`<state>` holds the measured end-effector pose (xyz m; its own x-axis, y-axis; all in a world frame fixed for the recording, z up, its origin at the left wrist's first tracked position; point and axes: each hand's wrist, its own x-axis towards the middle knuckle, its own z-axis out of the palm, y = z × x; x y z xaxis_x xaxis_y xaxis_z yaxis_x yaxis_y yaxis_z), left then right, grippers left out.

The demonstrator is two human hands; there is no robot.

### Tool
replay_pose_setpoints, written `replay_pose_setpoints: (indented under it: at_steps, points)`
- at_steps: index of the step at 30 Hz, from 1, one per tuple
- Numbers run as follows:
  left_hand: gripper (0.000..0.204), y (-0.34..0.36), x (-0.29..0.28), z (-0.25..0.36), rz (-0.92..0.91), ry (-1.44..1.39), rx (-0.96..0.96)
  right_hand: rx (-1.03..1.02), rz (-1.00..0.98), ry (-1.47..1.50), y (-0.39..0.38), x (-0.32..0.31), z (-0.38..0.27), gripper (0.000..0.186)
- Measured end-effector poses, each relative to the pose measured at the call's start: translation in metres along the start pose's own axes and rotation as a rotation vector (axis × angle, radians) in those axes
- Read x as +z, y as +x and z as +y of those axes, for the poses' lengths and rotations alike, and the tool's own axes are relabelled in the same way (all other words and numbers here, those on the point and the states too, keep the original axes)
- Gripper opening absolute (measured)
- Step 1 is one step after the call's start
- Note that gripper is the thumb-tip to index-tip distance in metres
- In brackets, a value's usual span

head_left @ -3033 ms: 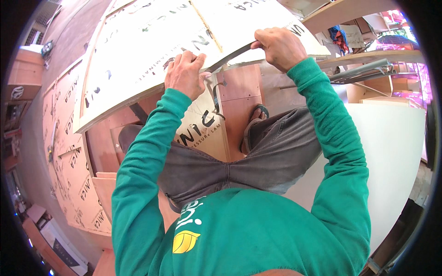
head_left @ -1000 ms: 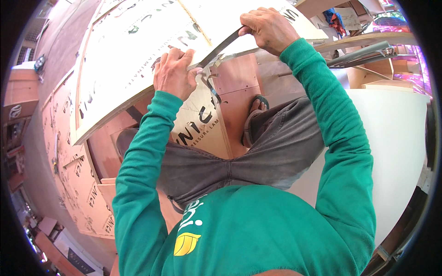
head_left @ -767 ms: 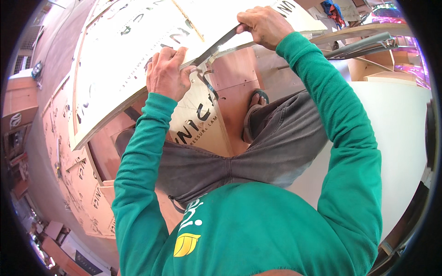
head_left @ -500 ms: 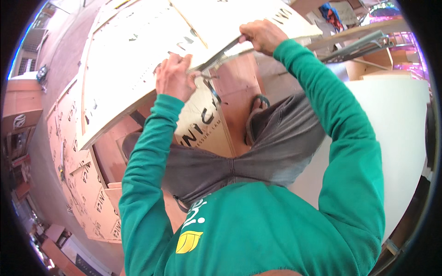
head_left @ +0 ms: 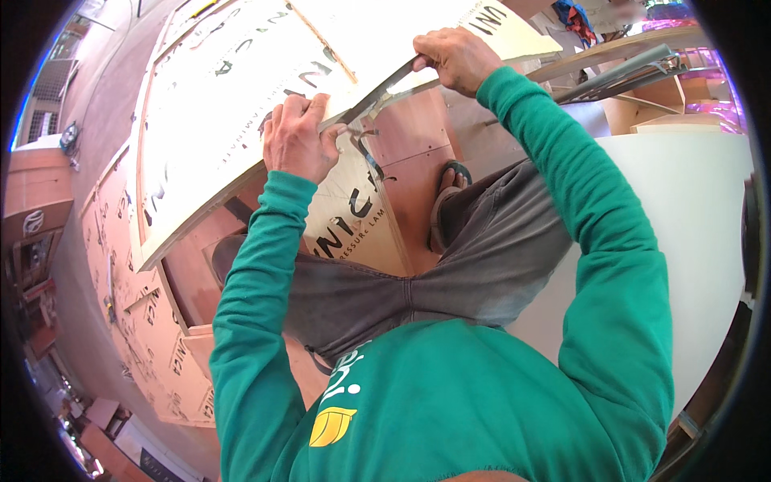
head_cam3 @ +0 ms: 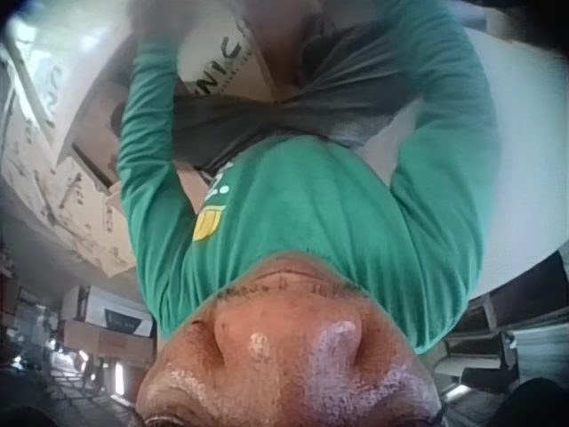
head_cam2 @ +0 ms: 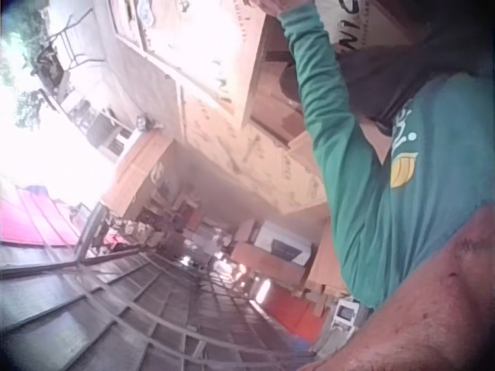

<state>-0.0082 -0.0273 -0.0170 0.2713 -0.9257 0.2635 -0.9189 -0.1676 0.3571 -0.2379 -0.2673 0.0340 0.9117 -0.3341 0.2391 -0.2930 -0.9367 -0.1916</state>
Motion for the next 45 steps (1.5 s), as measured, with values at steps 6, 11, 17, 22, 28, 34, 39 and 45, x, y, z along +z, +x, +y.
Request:
replay_pose_setpoints:
  at_steps: [6,11,17,22,28,34,39,45]
  points:
    - [0.052,0.002,0.003,-0.001,0.003,-0.002,0.019,-0.008,-0.045,0.006,0.006,-0.004,0.007,0.008]
    - [0.051,0.010,-0.001,0.000,0.021,-0.002,0.021,0.078,-0.081,-0.114,0.007,-0.016,-0.008,0.009]
    - [0.050,0.005,-0.003,0.001,0.022,-0.010,-0.008,0.023,-0.037,-0.185,0.011,-0.021,-0.020,0.002]
    - [0.051,0.009,0.003,0.002,0.034,-0.019,0.002,0.072,-0.141,-0.135,0.007,-0.020,-0.011,0.002]
    - [0.052,0.004,0.002,0.002,0.020,-0.014,0.001,0.049,-0.127,-0.186,0.004,-0.012,0.003,0.003]
    - [0.053,0.006,0.002,0.003,0.004,-0.007,-0.006,0.138,-0.207,-0.163,-0.003,-0.007,0.005,0.005]
    - [0.056,0.005,0.001,0.002,0.012,-0.009,-0.001,0.053,-0.183,-0.173,0.008,-0.032,-0.010,0.013]
    - [0.073,0.006,-0.004,0.003,0.234,-0.060,0.102,0.188,-0.253,0.082,0.023,-0.076,-0.017,0.019]
